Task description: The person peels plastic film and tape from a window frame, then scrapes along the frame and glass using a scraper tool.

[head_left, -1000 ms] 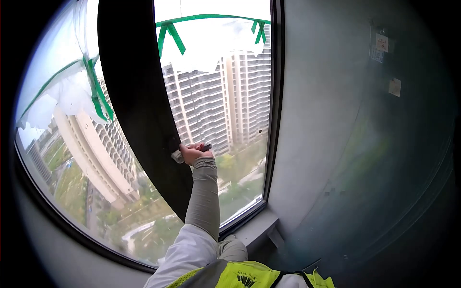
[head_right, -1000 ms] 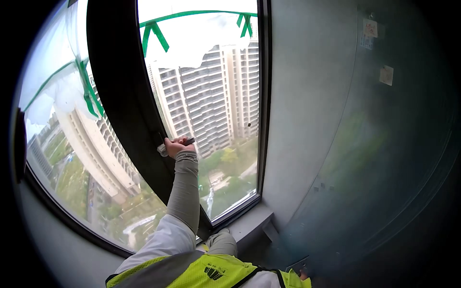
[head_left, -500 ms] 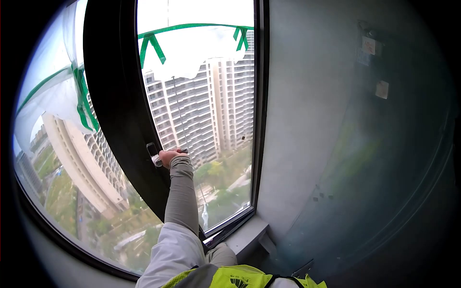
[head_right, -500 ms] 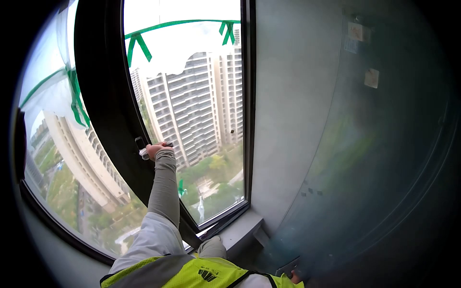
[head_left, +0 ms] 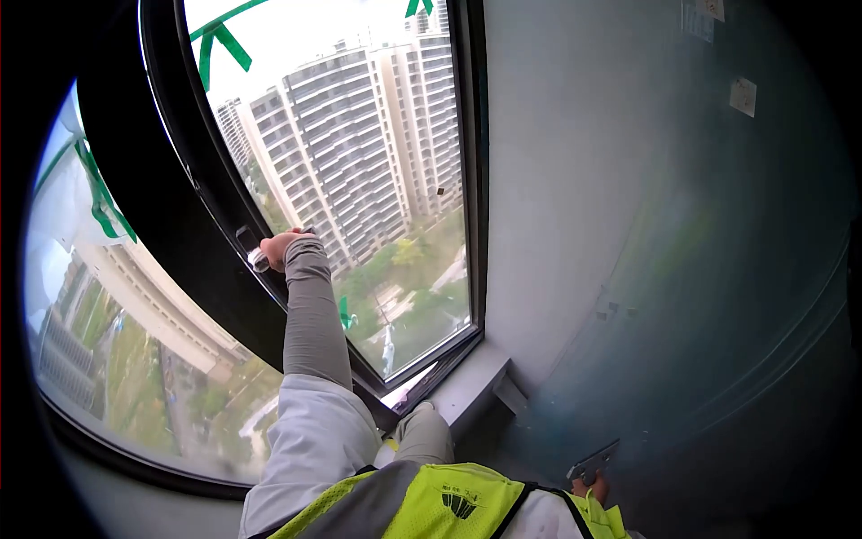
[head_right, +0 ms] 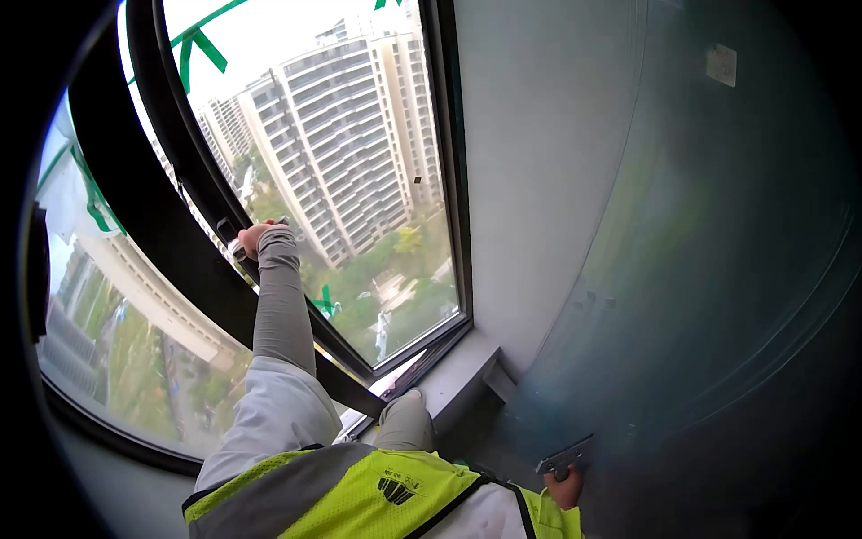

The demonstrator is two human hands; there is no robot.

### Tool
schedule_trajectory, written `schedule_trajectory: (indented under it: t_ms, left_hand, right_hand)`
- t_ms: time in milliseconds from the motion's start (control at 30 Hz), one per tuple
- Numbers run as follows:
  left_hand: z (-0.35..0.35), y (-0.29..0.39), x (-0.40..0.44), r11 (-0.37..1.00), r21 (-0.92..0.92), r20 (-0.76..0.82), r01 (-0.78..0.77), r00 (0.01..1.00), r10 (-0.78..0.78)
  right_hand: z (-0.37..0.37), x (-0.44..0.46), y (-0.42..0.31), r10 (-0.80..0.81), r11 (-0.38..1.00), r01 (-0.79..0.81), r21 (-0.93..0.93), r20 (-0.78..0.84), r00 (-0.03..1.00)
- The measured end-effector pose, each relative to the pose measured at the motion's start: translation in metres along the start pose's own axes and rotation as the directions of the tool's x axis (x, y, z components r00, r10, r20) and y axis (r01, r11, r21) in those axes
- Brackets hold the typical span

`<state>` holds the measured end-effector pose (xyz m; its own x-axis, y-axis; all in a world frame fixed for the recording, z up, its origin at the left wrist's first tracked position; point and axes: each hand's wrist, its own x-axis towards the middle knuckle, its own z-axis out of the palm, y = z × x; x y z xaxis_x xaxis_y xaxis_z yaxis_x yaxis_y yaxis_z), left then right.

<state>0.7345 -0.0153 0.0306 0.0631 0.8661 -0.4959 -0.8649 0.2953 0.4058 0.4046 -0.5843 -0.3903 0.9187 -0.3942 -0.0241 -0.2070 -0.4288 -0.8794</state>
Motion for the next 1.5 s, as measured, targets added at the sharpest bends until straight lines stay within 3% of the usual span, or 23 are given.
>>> schedule_trajectory:
  t_ms: [133, 267, 300, 400, 433, 467, 533, 600, 667, 733, 800, 867, 1000, 1067, 1133, 1200, 1267, 1300, 1333, 1367, 1400, 1467, 1500]
  left_hand:
    - [0.009, -0.013, 0.041, 0.993, -0.01, 0.034, 0.12, 0.992, -0.12]
    - [0.016, -0.02, 0.058, 0.983, 0.076, 0.07, 0.165, 0.983, -0.171]
    - [0.012, -0.013, 0.049, 0.985, 0.072, 0.113, 0.157, 0.98, -0.164]
    - [0.001, -0.001, 0.011, 0.989, 0.13, 0.167, 0.072, 0.982, -0.093]
    - [-0.001, 0.004, -0.008, 0.99, 0.131, 0.088, 0.05, 0.994, -0.062]
    - [0.013, -0.025, 0.046, 0.997, 0.044, 0.054, 0.07, 0.996, -0.072]
    - [0.002, -0.016, 0.04, 0.994, 0.096, 0.111, 0.052, 0.992, -0.063]
    - [0.001, -0.006, 0.029, 0.985, 0.172, 0.241, 0.014, 0.969, -0.055]
    - [0.001, -0.012, 0.045, 0.998, 0.027, 0.349, 0.058, 0.935, -0.064]
    - [-0.009, -0.004, 0.041, 0.988, 0.079, 0.43, 0.131, 0.89, -0.152]
    - [-0.019, 0.007, 0.029, 0.978, 0.169, 0.473, 0.123, 0.86, -0.19]
    - [-0.024, 0.004, 0.044, 0.972, 0.159, 0.539, 0.174, 0.809, -0.233]
    - [-0.036, 0.009, 0.048, 0.961, 0.174, 0.637, 0.216, 0.72, -0.277]
    - [-0.049, 0.021, 0.046, 0.929, 0.258, 0.661, 0.267, 0.652, -0.371]
    - [-0.075, 0.045, 0.025, 0.81, 0.494, 0.623, 0.316, 0.522, -0.583]
    - [-0.111, 0.069, 0.013, 0.666, 0.723, 0.597, 0.18, 0.322, -0.735]
    - [-0.119, 0.113, -0.034, 0.636, 0.626, 0.739, -0.451, 0.085, -0.668]
    - [-0.1, 0.141, -0.051, 0.552, 0.136, 0.839, -0.823, -0.2, -0.506]
    - [-0.083, 0.167, -0.067, 0.294, -0.424, 0.75, -0.857, -0.514, -0.416]
    - [-0.062, 0.184, -0.075, 0.08, -0.655, 0.698, -0.751, -0.642, -0.316]
    - [-0.037, 0.197, -0.081, -0.165, -0.798, 0.603, -0.58, -0.76, -0.242]
    - [0.011, 0.216, -0.087, -0.459, -0.782, 0.542, -0.422, -0.824, -0.166]
    - [0.033, 0.217, -0.083, -0.518, -0.765, 0.535, -0.383, -0.826, -0.179]
  right_hand:
    - [-0.019, -0.02, -0.127, 0.11, 0.99, -0.123, 0.071, 0.16, 0.981]
    - [-0.024, -0.033, -0.111, 0.248, 0.967, -0.253, 0.005, 0.187, 0.951]
    - [-0.025, -0.036, -0.094, 0.015, 0.991, 0.001, -0.132, 0.122, 0.992]
    - [-0.031, -0.039, -0.071, 0.147, 0.98, -0.126, -0.151, 0.13, 0.981]
    - [-0.032, -0.038, -0.086, 0.243, 0.967, -0.228, -0.113, 0.134, 0.961]
    - [-0.033, -0.04, -0.086, 0.251, 0.964, -0.236, -0.119, 0.131, 0.959]
    - [-0.029, -0.038, -0.098, 0.145, 0.989, -0.146, 0.027, 0.034, 0.989]
    - [-0.033, -0.039, -0.113, 0.159, 0.985, -0.163, 0.049, 0.08, 0.984]
    - [-0.031, -0.04, -0.122, -0.132, 0.991, 0.132, 0.009, 0.022, 0.991]
    - [-0.031, -0.042, -0.113, -0.239, 0.958, 0.252, -0.139, 0.103, 0.966]
    - [-0.027, -0.044, -0.124, -0.031, 0.999, 0.033, -0.002, 0.241, 0.97]
    - [-0.016, -0.047, -0.146, 0.033, 0.991, -0.064, 0.114, 0.258, 0.966]
    - [0.024, -0.015, -0.182, 0.107, 0.988, -0.132, 0.077, 0.266, 0.958]
    - [0.051, 0.017, -0.167, 0.058, 0.998, -0.055, -0.019, 0.276, 0.959]
    - [0.075, 0.048, -0.203, 0.003, 0.93, -0.134, 0.343, 0.357, 0.934]
    - [0.082, 0.069, -0.28, -0.021, 0.736, -0.383, 0.559, 0.584, 0.811]
    - [0.091, 0.098, -0.334, -0.06, 0.8, -0.393, 0.452, 0.713, 0.698]
    - [0.1, 0.115, -0.355, -0.122, 0.783, -0.382, 0.491, 0.723, 0.68]
    - [0.107, 0.131, -0.375, -0.179, 0.766, -0.372, 0.524, 0.729, 0.66]
    - [0.115, 0.149, -0.398, -0.212, 0.737, -0.353, 0.576, 0.694, 0.688]
    - [0.121, 0.168, -0.424, -0.245, 0.707, -0.331, 0.625, 0.655, 0.715]
    - [0.133, 0.204, -0.479, -0.328, 0.571, -0.34, 0.747, 0.587, 0.74]
    - [0.135, 0.214, -0.511, -0.355, 0.567, -0.289, 0.771, 0.546, 0.759]
